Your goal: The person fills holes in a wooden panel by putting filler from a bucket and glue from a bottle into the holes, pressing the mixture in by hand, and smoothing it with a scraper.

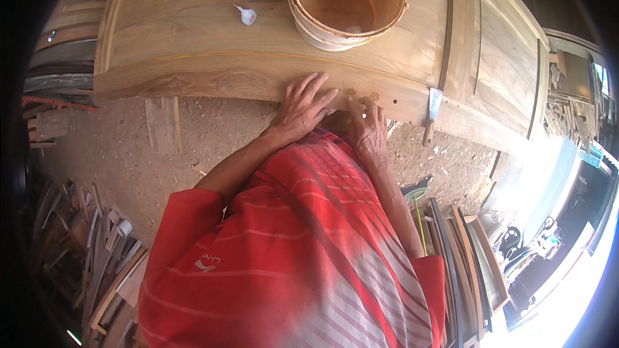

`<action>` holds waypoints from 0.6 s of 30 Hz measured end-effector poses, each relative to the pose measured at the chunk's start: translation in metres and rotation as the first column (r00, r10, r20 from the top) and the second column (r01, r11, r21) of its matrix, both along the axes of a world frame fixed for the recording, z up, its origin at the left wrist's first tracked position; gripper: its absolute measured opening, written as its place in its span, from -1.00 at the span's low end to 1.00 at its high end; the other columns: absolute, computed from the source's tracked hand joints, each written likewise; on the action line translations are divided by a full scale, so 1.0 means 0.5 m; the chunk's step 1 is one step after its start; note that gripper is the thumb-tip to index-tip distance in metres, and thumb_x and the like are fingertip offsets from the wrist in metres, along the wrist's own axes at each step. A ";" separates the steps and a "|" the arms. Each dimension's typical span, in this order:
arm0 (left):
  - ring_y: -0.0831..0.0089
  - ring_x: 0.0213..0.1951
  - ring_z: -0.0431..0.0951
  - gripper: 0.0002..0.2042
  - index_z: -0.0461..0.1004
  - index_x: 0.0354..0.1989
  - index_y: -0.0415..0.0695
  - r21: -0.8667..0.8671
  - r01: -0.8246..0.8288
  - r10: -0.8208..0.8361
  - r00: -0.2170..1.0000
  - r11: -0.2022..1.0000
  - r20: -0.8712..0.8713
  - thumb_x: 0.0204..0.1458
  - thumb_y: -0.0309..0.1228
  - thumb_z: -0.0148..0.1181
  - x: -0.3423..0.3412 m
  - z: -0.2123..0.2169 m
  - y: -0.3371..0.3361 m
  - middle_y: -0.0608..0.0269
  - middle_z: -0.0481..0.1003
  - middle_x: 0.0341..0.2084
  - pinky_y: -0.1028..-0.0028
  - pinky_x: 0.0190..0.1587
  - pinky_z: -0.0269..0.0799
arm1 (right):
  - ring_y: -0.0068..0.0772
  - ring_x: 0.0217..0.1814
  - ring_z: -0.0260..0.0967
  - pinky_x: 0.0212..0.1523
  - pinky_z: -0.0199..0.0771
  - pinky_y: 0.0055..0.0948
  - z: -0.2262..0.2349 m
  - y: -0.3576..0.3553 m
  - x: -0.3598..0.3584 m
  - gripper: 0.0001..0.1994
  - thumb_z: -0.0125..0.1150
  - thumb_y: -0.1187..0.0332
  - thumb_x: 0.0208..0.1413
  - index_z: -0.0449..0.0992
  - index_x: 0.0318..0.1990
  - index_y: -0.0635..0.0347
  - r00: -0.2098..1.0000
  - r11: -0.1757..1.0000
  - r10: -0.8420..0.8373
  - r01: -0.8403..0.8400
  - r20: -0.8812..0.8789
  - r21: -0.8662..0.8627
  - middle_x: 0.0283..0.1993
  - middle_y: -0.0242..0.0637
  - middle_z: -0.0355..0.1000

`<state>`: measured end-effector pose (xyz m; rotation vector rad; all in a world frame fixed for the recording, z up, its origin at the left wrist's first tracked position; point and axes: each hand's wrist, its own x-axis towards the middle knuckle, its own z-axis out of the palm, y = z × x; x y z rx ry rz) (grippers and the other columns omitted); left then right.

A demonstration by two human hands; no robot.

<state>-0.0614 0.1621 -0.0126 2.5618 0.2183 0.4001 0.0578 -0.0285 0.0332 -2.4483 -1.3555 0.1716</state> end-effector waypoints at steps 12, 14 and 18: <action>-0.01 0.42 0.29 -0.55 0.57 0.24 -0.02 -0.004 0.078 -0.077 0.992 0.997 0.100 0.14 -0.36 0.36 -0.003 -0.009 0.012 -0.01 0.33 0.38 -0.02 0.40 0.25 | 0.12 0.20 0.36 0.20 0.46 0.06 -0.012 0.021 -0.006 -0.35 0.23 0.56 0.09 0.46 0.40 -0.07 0.999 0.999 -0.034 0.034 -0.026 -0.003 0.28 -0.08 0.34; -0.01 0.43 0.27 -0.52 0.53 0.29 -0.03 -0.021 0.073 -0.071 0.995 0.997 0.066 0.16 -0.33 0.35 0.000 -0.004 0.008 -0.01 0.31 0.39 -0.02 0.41 0.23 | 0.12 0.22 0.35 0.22 0.45 0.06 -0.012 0.014 -0.007 -0.34 0.23 0.56 0.08 0.46 0.41 -0.07 1.000 1.000 -0.013 0.013 -0.027 -0.008 0.29 -0.08 0.33; -0.01 0.44 0.25 -0.46 0.46 0.36 -0.03 -0.042 0.043 -0.041 0.998 0.998 0.056 0.18 -0.29 0.34 0.000 -0.004 0.004 -0.01 0.30 0.40 -0.03 0.42 0.21 | 0.18 0.32 0.26 0.34 0.34 0.09 0.014 0.030 -0.008 -0.33 0.20 0.47 0.12 0.38 0.46 -0.04 0.997 0.998 0.036 -0.040 -0.069 -0.050 0.38 -0.07 0.27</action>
